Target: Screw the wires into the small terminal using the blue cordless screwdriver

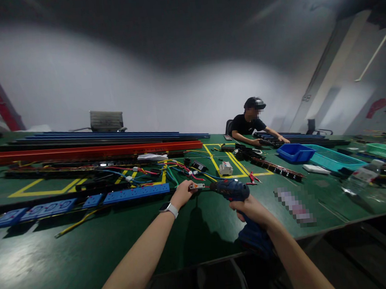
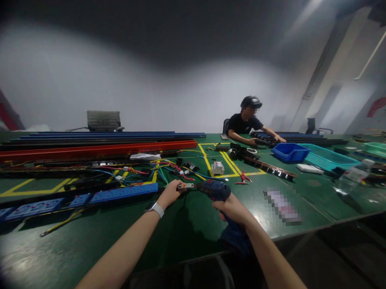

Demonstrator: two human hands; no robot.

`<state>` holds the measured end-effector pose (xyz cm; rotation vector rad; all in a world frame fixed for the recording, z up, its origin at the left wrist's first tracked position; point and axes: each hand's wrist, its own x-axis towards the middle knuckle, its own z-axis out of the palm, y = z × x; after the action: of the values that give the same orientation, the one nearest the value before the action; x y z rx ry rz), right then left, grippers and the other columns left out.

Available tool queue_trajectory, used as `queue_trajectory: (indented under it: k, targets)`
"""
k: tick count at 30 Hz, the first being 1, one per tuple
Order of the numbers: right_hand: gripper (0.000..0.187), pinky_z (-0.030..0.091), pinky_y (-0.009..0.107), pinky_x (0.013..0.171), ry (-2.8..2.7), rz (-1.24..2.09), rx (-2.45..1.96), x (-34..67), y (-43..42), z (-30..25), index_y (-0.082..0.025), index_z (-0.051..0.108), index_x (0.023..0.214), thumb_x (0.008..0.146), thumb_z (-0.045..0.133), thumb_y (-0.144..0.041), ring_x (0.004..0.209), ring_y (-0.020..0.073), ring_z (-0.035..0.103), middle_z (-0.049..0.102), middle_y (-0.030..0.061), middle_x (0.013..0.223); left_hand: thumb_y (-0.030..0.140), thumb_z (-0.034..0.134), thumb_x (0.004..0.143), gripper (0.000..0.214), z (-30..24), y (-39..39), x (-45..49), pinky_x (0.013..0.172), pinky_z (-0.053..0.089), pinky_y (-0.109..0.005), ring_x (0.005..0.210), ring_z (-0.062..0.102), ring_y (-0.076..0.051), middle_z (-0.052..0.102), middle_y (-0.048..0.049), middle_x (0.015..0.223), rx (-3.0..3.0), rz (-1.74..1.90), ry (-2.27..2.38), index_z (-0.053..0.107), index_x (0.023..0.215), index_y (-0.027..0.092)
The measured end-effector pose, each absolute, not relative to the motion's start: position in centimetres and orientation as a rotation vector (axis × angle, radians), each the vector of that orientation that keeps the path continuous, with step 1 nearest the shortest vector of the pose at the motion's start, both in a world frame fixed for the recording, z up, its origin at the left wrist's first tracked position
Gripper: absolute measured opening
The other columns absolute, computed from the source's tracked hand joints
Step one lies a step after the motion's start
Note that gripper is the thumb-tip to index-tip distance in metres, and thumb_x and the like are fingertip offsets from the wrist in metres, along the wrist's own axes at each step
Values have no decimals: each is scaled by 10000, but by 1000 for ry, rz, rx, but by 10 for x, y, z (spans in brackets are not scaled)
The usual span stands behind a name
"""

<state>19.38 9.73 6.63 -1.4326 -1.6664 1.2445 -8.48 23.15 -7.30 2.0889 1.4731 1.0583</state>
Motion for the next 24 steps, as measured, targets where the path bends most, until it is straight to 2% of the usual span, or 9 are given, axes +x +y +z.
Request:
queue_trajectory:
  k: [18,24]
  targets:
    - [158,302,226,425,-1670,1256,-1453,197,100,64,-192,487,765,730,620,-269,375,91,419,467,-68,436,427,627,847,244,-75,232,-86,820,460,-306,849,592,-192,649,-63,951,2136,1083,1459,669,918,198]
    - [184,303,220,414,-1660,1264,-1419,197,103,61,-189,504,828,707,627,-251,377,99,440,459,-81,452,410,628,844,234,-74,232,-86,821,457,-300,859,587,-186,651,-58,961,2136,1065,1465,664,933,196]
